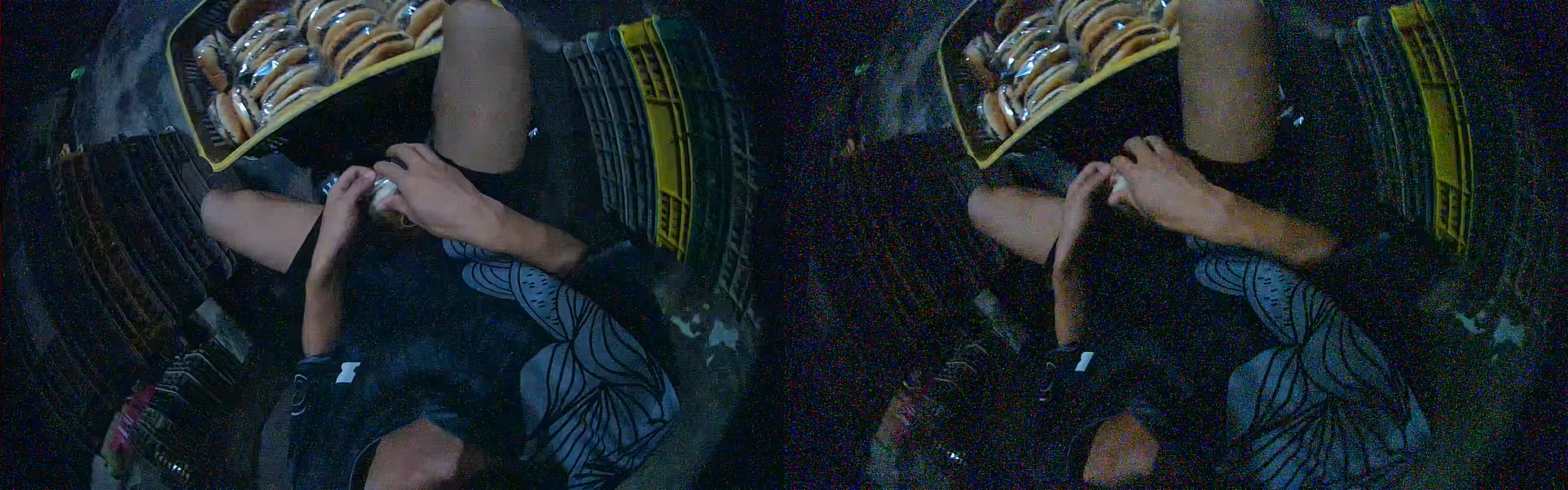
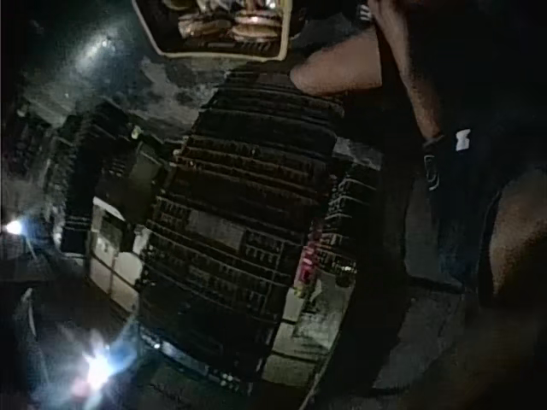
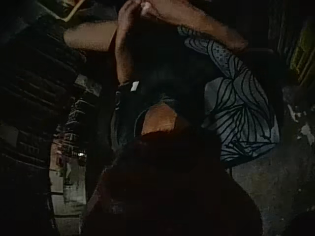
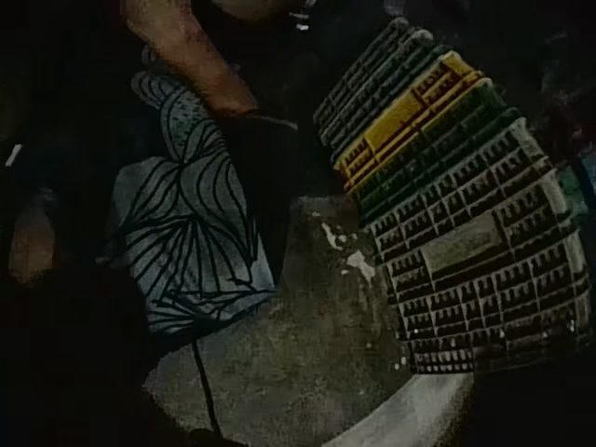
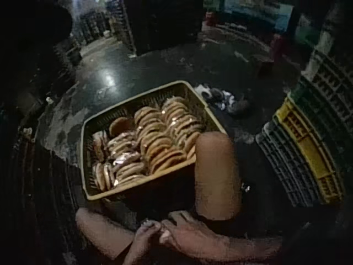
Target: Inspecting and sorting packaged bread and sandwiches in a bakery production crate.
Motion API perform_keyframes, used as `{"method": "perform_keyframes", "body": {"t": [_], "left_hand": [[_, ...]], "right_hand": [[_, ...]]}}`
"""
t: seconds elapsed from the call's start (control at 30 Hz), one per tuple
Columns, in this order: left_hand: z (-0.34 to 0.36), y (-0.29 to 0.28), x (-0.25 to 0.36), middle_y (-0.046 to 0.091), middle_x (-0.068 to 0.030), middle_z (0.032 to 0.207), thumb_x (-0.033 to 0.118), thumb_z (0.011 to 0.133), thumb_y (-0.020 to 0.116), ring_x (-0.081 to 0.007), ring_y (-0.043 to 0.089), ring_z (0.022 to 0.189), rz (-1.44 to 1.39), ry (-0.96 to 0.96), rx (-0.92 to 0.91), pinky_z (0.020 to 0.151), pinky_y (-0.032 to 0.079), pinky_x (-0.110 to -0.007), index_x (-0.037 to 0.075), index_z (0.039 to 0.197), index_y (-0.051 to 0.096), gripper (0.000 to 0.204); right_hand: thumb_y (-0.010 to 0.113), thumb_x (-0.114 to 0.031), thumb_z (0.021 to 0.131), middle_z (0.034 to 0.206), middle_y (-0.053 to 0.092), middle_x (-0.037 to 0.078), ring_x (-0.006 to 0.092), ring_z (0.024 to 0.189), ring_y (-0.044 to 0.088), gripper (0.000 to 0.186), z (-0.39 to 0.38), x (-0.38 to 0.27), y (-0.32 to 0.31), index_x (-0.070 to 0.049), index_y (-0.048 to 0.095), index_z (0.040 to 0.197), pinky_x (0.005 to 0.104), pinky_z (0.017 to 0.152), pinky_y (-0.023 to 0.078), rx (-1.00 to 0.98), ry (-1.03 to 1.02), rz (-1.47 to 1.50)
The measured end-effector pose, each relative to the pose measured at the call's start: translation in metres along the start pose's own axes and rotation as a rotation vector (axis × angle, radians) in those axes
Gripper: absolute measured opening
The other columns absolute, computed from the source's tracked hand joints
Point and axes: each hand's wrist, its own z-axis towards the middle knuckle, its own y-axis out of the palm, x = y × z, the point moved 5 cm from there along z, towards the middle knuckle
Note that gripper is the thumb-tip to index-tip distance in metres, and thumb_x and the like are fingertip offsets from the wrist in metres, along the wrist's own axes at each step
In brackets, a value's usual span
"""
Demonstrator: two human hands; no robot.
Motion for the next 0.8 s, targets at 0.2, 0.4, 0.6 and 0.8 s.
{"method": "perform_keyframes", "body": {"t": [0.2, 0.4, 0.6, 0.8], "left_hand": [[-0.005, 0.056, 0.030, 0.052, -0.0106, 0.090, 0.037, 0.084, 0.041, -0.0208, 0.050, 0.084, 0.342, 0.591, 0.391, 0.074, 0.039, -0.030, -0.002, 0.093, 0.049, 0.040], [0.011, 0.085, 0.093, 0.051, -0.0099, 0.083, 0.031, 0.085, 0.044, -0.0167, 0.050, 0.077, 0.108, 0.826, 0.494, 0.070, 0.040, -0.027, -0.003, 0.089, 0.049, 0.034], [0.019, 0.059, 0.082, 0.050, -0.0063, 0.082, 0.026, 0.086, 0.043, -0.0123, 0.047, 0.079, 0.138, 0.654, 0.593, 0.071, 0.038, -0.024, -0.002, 0.089, 0.050, 0.030], [0.027, 0.032, 0.070, 0.051, -0.0054, 0.084, 0.028, 0.087, 0.040, -0.0113, 0.047, 0.079, -0.046, 0.540, 0.700, 0.072, 0.039, -0.024, -0.001, 0.091, 0.049, 0.031]], "right_hand": [[0.058, -0.023, 0.075, 0.101, 0.045, 0.016, 0.0228, 0.096, 0.046, 0.039, -0.017, 0.040, -0.020, 0.000, 0.044, 0.104, 0.0307, 0.077, 0.038, -0.021, 0.515, 0.637], [0.053, -0.045, 0.074, 0.087, 0.053, 0.016, 0.0245, 0.080, 0.052, 0.060, -0.047, 0.173, -0.050, -0.004, 0.035, 0.114, 0.0332, 0.068, 0.042, 0.625, 0.834, 0.263], [0.049, -0.036, 0.077, 0.095, 0.056, 0.016, 0.0357, 0.089, 0.051, 0.045, -0.161, 0.395, 0.045, -0.006, 0.045, 0.110, 0.0432, 0.077, 0.040, 0.009, 0.954, -0.632], [0.051, -0.035, 0.077, 0.095, 0.056, 0.015, 0.0352, 0.088, 0.052, 0.039, -0.283, 0.419, 0.030, -0.005, 0.052, 0.101, 0.0411, 0.078, 0.041, -0.211, 1.039, -0.626]]}}
